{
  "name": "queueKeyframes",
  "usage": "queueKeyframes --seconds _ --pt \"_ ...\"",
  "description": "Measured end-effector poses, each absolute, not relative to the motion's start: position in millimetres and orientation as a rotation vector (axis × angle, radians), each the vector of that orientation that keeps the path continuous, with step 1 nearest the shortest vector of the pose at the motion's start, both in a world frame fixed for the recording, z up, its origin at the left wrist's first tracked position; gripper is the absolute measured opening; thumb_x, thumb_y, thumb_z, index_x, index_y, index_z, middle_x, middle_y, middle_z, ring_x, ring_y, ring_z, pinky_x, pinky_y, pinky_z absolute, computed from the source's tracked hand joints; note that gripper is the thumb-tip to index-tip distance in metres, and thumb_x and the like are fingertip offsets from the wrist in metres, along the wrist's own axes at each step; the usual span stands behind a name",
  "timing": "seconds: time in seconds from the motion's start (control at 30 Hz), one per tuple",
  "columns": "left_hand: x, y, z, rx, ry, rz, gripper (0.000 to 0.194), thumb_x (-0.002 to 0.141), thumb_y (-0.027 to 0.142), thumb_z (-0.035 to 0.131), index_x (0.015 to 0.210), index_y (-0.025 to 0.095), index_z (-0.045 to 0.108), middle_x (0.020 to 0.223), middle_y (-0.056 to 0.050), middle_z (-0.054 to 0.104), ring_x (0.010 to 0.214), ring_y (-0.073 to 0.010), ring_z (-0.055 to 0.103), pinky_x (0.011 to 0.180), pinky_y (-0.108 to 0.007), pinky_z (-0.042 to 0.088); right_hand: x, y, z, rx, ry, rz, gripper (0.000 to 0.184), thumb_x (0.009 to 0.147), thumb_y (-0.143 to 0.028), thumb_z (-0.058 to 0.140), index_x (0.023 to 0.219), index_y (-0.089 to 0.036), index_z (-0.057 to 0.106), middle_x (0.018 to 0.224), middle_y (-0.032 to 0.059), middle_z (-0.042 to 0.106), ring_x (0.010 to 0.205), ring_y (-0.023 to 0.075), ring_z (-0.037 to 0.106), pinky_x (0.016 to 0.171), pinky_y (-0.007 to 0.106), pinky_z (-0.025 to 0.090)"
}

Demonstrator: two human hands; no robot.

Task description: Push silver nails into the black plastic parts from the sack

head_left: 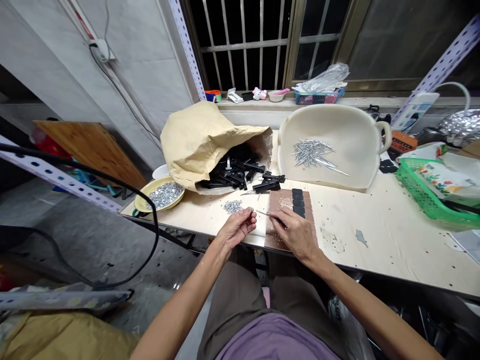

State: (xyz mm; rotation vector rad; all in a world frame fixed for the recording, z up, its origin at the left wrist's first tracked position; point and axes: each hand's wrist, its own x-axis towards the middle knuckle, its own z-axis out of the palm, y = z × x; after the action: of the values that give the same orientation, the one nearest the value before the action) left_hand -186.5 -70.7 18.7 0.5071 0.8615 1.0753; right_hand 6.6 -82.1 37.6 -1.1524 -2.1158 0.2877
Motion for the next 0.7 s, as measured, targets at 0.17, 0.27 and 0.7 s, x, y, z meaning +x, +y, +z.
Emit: queueKeyframes --seconds 0.17,0.27,0.7 --pt "-179.3 -71.6 22.9 0.512 0.828 1.085 0.015 0.072 0.018 0.071 0.081 0.011 0.061 0.069 -0.001 0.061 0.057 -0.0057 0.058 0.055 -0.016 0.052 12.0 -79.4 33.0 -1.154 -2.124 0.300 0.024 0.089 -0.026 0.047 0.105 -0.026 0.065 0.095 0.0038 0.066 0.087 0.0175 0.061 0.078 0.029 0.046" --pt "-177.3 -72.1 24.9 0.527 0.807 1.075 0.017 0.071 0.016 0.072 0.082 0.010 0.061 0.068 0.000 0.061 0.056 -0.0046 0.057 0.056 -0.014 0.051 14.8 -79.7 30.9 -1.156 -2.135 0.289 0.024 0.090 -0.027 0.046 0.105 -0.026 0.065 0.096 0.0044 0.066 0.088 0.0178 0.061 0.079 0.029 0.046" --pt "-149.3 -87.6 33.9 1.078 1.183 1.311 0.027 0.080 0.037 0.060 0.087 0.012 0.064 0.067 0.000 0.060 0.055 -0.0082 0.056 0.057 -0.021 0.048 22.4 -82.6 30.1 -1.155 -2.133 0.183 0.022 0.092 -0.028 0.045 0.101 -0.025 0.065 0.096 0.0034 0.065 0.087 0.0156 0.059 0.076 0.025 0.045"
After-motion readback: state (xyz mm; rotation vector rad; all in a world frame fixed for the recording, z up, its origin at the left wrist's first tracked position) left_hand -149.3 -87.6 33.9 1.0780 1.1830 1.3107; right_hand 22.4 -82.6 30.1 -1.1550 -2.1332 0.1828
